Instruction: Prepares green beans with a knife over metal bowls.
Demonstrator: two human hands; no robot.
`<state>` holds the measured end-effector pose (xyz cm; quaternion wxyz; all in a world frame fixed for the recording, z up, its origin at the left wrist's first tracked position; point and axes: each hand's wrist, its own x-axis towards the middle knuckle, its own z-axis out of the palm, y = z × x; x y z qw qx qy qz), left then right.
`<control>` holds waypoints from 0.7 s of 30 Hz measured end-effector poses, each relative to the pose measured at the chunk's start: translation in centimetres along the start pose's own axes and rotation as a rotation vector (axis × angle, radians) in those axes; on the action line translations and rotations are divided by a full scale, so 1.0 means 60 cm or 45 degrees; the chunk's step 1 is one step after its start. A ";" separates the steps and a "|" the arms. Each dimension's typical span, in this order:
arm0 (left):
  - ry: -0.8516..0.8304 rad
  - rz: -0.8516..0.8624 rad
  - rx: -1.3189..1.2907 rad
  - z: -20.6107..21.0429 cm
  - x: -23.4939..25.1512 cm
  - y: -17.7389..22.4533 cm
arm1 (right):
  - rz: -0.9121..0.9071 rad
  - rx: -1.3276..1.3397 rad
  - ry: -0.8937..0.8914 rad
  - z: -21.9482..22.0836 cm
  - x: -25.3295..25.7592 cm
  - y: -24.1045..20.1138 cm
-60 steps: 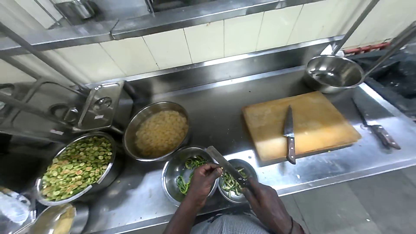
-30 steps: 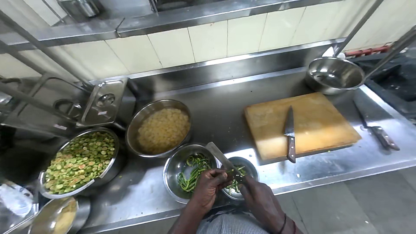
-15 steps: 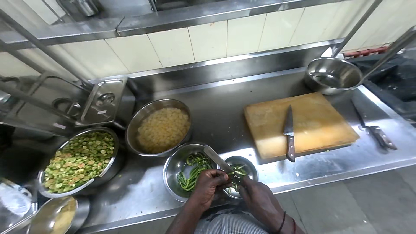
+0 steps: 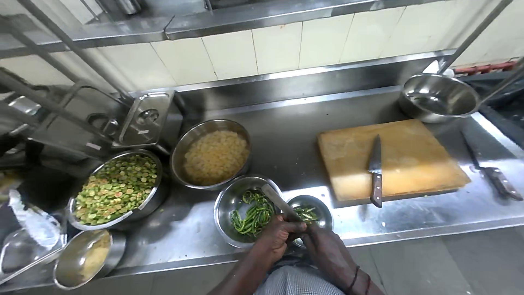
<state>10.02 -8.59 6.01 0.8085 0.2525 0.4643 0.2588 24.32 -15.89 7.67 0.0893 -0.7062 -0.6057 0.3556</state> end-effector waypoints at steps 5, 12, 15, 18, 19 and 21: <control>0.014 0.015 0.109 0.017 0.008 -0.004 | 0.013 0.009 0.059 0.001 0.000 0.009; -0.084 0.481 1.181 -0.009 0.042 -0.006 | 0.130 0.032 0.449 -0.004 0.001 0.074; -0.129 0.659 1.766 -0.020 0.049 -0.004 | 0.191 0.017 0.567 -0.004 0.009 0.106; -0.053 0.755 1.774 -0.052 0.062 0.003 | 0.279 0.061 0.529 0.001 0.024 0.126; 0.022 0.745 1.747 -0.068 0.063 0.010 | 0.315 0.077 0.495 0.005 0.029 0.130; 0.227 0.590 1.803 -0.101 0.053 0.038 | 0.384 0.101 0.417 0.011 0.037 0.135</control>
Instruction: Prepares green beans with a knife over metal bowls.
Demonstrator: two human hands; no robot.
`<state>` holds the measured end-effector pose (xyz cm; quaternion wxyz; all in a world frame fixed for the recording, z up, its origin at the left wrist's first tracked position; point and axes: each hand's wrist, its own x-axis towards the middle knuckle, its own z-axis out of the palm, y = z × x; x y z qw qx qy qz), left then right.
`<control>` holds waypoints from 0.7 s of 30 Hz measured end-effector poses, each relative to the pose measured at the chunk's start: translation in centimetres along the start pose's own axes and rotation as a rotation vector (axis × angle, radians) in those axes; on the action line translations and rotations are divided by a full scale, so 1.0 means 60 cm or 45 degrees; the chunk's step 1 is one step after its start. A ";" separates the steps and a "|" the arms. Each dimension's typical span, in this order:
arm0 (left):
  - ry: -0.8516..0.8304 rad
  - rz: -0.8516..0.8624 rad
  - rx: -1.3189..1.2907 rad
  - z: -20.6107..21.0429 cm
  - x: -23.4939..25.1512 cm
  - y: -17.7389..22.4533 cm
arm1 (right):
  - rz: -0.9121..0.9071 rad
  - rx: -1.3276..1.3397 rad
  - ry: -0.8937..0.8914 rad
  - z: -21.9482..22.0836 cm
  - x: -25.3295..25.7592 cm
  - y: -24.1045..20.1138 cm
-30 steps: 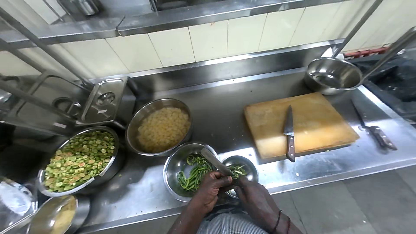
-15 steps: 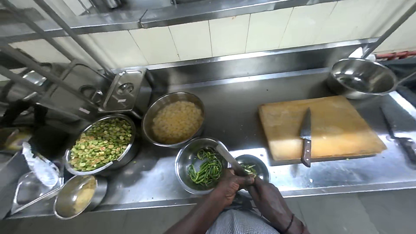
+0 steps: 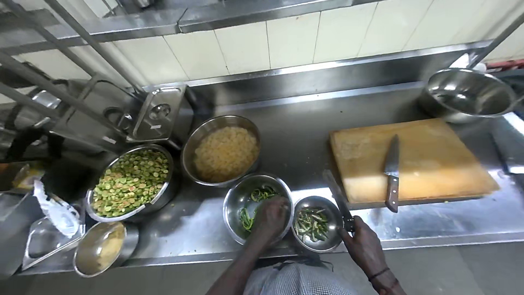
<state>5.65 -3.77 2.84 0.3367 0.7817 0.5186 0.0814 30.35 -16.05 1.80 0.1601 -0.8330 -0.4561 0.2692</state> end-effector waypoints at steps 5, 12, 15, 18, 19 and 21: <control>-0.221 -0.382 0.407 -0.049 -0.006 -0.070 | 0.107 0.085 -0.074 0.013 0.014 -0.002; -0.363 -0.359 0.394 -0.028 -0.005 -0.106 | 0.120 0.109 0.042 0.012 0.043 -0.012; -0.368 -0.345 0.341 -0.029 -0.004 -0.115 | 0.138 0.105 0.043 0.011 0.046 -0.013; -0.374 -0.317 0.325 -0.026 -0.004 -0.122 | 0.141 0.152 0.020 0.017 0.046 -0.004; -0.379 -0.323 0.342 -0.025 -0.004 -0.120 | 0.145 0.180 0.003 0.019 0.046 0.000; -0.390 -0.363 0.389 -0.019 -0.004 -0.107 | 0.147 0.226 -0.030 0.022 0.044 0.007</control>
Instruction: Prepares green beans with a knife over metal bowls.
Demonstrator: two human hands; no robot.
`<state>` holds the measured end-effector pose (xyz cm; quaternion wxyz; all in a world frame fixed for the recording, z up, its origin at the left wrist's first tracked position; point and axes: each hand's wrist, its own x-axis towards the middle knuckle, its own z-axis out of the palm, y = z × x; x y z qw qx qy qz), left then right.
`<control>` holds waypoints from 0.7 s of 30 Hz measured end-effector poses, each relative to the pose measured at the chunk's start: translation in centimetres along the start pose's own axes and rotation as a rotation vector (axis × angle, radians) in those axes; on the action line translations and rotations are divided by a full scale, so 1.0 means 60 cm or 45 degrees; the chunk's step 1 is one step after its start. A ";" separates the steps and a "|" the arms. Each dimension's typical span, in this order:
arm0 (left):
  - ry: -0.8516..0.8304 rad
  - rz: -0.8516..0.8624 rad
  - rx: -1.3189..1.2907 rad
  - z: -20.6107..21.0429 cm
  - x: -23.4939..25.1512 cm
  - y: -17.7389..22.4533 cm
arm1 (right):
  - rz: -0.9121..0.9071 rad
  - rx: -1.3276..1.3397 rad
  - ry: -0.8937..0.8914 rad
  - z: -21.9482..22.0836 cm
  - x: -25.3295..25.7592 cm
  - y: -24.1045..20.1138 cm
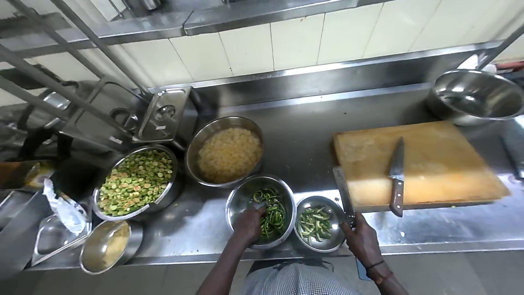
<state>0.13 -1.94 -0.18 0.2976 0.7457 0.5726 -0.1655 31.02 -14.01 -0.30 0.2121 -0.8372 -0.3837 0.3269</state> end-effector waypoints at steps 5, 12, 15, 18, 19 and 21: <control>0.070 0.002 -0.022 0.008 -0.004 0.014 | -0.029 0.026 0.002 -0.005 -0.009 0.006; 0.273 0.048 -0.825 -0.020 -0.030 -0.012 | -0.117 0.058 0.179 -0.031 -0.030 0.010; 0.185 0.116 -1.246 -0.045 -0.054 -0.001 | -0.173 0.094 0.209 -0.040 -0.037 -0.001; 0.207 0.151 -1.308 -0.057 -0.067 0.018 | -0.223 0.163 0.187 -0.044 -0.045 -0.020; 0.255 0.159 -1.295 -0.057 -0.068 0.025 | -0.248 0.190 0.162 -0.045 -0.049 -0.025; 0.342 0.207 -1.267 -0.057 -0.070 0.038 | -0.310 0.253 0.061 -0.043 -0.055 -0.033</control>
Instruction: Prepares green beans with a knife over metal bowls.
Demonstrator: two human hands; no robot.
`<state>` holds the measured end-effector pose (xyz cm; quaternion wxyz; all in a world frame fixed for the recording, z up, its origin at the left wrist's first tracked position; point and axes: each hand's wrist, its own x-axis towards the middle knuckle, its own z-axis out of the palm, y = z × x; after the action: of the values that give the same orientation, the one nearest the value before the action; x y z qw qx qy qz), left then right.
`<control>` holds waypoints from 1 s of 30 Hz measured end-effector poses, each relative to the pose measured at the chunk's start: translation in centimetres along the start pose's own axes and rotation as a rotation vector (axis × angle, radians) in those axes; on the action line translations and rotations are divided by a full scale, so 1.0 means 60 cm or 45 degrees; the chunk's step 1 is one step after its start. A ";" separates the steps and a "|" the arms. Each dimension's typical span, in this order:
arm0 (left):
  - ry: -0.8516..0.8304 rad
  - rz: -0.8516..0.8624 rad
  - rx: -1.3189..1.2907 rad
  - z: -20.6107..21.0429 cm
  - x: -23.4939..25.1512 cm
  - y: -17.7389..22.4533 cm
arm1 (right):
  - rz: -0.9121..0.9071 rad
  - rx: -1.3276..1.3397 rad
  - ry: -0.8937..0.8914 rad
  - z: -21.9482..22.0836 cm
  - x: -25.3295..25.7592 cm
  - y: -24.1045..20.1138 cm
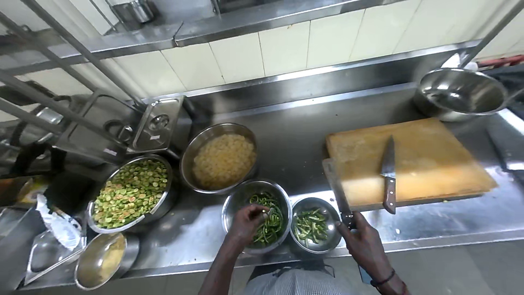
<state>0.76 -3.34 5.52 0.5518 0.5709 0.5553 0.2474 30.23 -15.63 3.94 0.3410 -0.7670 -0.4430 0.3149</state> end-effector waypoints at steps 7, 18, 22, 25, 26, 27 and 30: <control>-0.085 0.178 -0.303 0.042 -0.010 0.045 | -0.200 0.056 -0.461 0.015 -0.031 -0.037; -0.142 0.132 -0.523 0.070 -0.006 0.048 | -0.316 -0.240 -0.378 0.009 -0.054 -0.059; -0.116 0.128 -0.511 0.071 -0.007 0.049 | -0.291 -0.333 -0.393 0.007 -0.057 -0.067; -0.111 0.127 -0.469 0.071 -0.008 0.052 | -0.302 -0.406 -0.407 0.004 -0.059 -0.076; -0.119 0.121 -0.457 0.071 -0.008 0.053 | -0.310 -0.422 -0.410 0.004 -0.059 -0.077; -0.127 0.118 -0.448 0.071 -0.008 0.054 | -0.312 -0.434 -0.417 0.005 -0.059 -0.079; -0.154 0.089 -0.477 0.075 -0.008 0.056 | -0.289 -0.481 -0.467 0.005 -0.058 -0.089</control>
<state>5.87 -4.60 7.52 0.6718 0.4909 0.4454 0.3307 26.14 -16.66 8.67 0.1395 -0.6928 -0.6310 0.3201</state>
